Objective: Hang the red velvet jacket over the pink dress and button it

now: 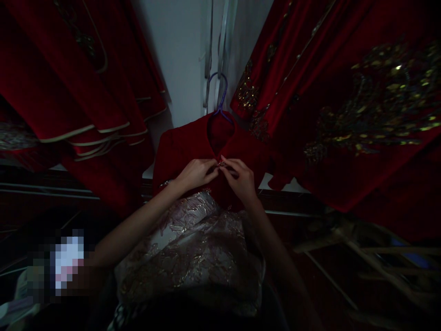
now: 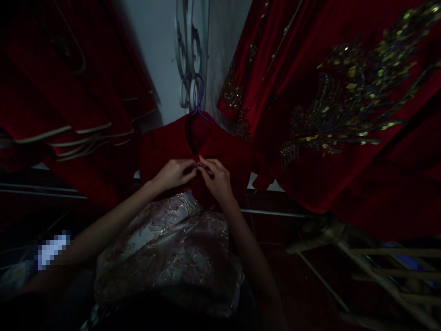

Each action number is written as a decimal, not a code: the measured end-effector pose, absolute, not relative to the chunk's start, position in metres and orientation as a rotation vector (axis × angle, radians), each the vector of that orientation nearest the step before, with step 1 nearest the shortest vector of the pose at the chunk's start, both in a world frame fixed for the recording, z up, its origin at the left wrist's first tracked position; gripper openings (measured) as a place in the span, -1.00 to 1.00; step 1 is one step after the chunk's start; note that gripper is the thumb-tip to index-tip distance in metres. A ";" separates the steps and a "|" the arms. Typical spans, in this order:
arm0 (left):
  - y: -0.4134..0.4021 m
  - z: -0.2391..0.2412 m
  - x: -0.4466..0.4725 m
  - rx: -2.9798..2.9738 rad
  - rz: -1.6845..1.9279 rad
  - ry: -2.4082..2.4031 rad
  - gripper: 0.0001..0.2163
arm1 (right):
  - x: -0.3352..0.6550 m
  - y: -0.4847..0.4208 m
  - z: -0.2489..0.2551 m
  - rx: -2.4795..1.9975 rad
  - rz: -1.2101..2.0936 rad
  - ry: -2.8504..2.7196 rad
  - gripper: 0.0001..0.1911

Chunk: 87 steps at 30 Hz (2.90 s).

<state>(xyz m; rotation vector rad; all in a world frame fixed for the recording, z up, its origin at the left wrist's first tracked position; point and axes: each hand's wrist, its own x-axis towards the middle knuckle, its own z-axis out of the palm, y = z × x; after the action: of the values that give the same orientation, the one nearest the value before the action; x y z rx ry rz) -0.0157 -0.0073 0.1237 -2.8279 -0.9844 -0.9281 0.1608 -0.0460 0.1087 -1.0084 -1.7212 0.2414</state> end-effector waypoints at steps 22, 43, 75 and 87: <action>-0.003 0.126 -0.012 -2.680 -0.759 -0.838 -0.82 | 0.162 -0.032 0.114 -0.942 0.281 -1.760 -0.65; -0.038 0.079 0.001 -2.996 -2.481 -1.857 -0.60 | 0.173 -0.076 0.085 -1.293 0.838 -1.427 -0.59; -0.062 0.058 -0.020 -2.289 -2.435 -1.919 -0.75 | 0.162 -0.113 0.096 -1.329 0.568 -1.571 -0.75; -0.027 0.038 -0.045 -2.314 -2.595 -1.941 -0.70 | 0.154 -0.109 0.096 -1.271 0.596 -1.583 -0.74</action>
<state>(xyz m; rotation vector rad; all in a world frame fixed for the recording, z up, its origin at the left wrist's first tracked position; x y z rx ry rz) -0.0453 -0.0272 0.0382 -2.3144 -1.9411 -2.5948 0.1538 -0.1090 0.0962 -1.2714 -1.5829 0.5963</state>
